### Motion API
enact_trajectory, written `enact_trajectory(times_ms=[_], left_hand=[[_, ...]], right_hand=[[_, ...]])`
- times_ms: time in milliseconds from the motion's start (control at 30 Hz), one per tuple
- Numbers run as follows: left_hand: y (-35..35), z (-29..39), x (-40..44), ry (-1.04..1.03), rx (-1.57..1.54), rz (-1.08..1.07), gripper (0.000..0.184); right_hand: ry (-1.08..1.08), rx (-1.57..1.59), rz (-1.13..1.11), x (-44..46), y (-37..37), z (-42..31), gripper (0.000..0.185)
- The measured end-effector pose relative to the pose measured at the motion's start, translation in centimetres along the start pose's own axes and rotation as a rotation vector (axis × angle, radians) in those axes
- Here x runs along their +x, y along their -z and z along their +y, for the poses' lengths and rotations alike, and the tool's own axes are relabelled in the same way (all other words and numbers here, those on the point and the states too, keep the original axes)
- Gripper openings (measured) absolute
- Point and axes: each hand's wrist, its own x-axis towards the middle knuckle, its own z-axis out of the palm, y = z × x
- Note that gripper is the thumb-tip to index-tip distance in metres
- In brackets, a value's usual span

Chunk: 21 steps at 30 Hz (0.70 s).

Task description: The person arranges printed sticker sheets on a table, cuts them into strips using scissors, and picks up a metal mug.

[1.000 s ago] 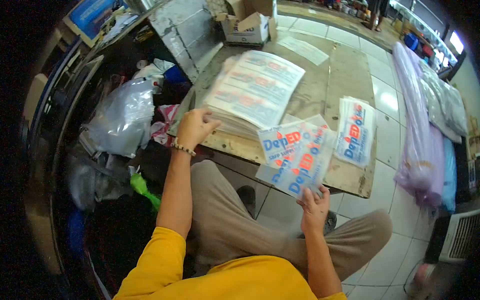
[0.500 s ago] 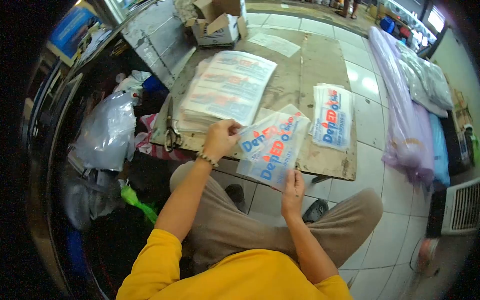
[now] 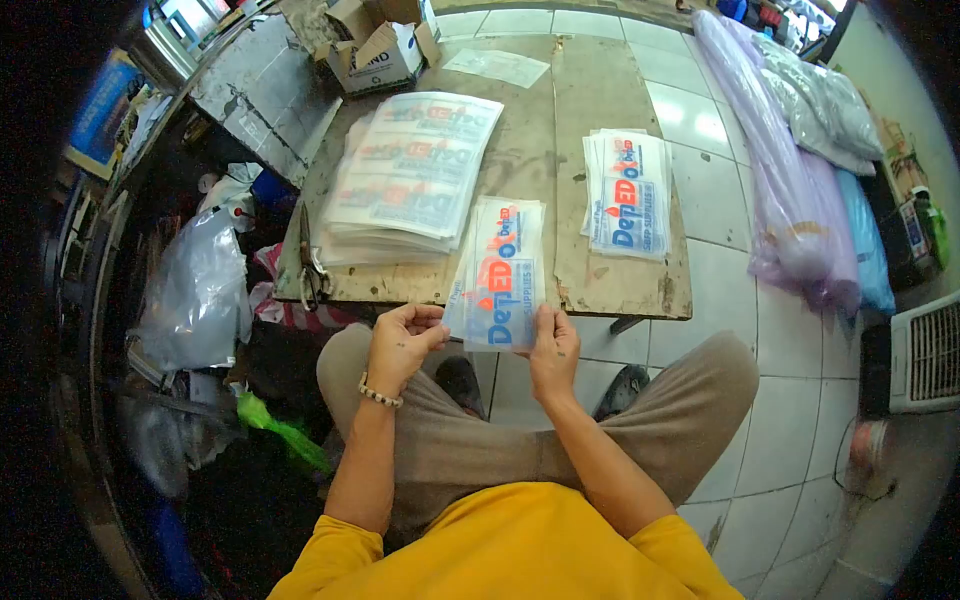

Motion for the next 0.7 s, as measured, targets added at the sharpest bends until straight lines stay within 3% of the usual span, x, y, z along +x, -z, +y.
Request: enact_trajectory(times_ms=[100,300,533,700], left_hand=[[-0.5,-0.2,-0.4,-0.002,-0.068,-0.063,0.028],[-1.2,1.1,-0.7,-0.1,0.245,0.088,0.032],[-1.6,-0.3,-0.1,-0.044,-0.014,0.048,0.028],[-2.2,1.3,-1.1,0.023,-0.033,-0.043,0.024]], right_hand=[[-0.028,0.007,0.036,-0.2,-0.5,-0.2,0.03],[-0.068,0.087,0.046,-0.4,-0.7,0.3,0.026],[-0.076,0.069,0.051,-0.6,-0.9,-0.1,0.026],[-0.107,0.076,0.037,-0.7,-1.1,0.0,0.026]])
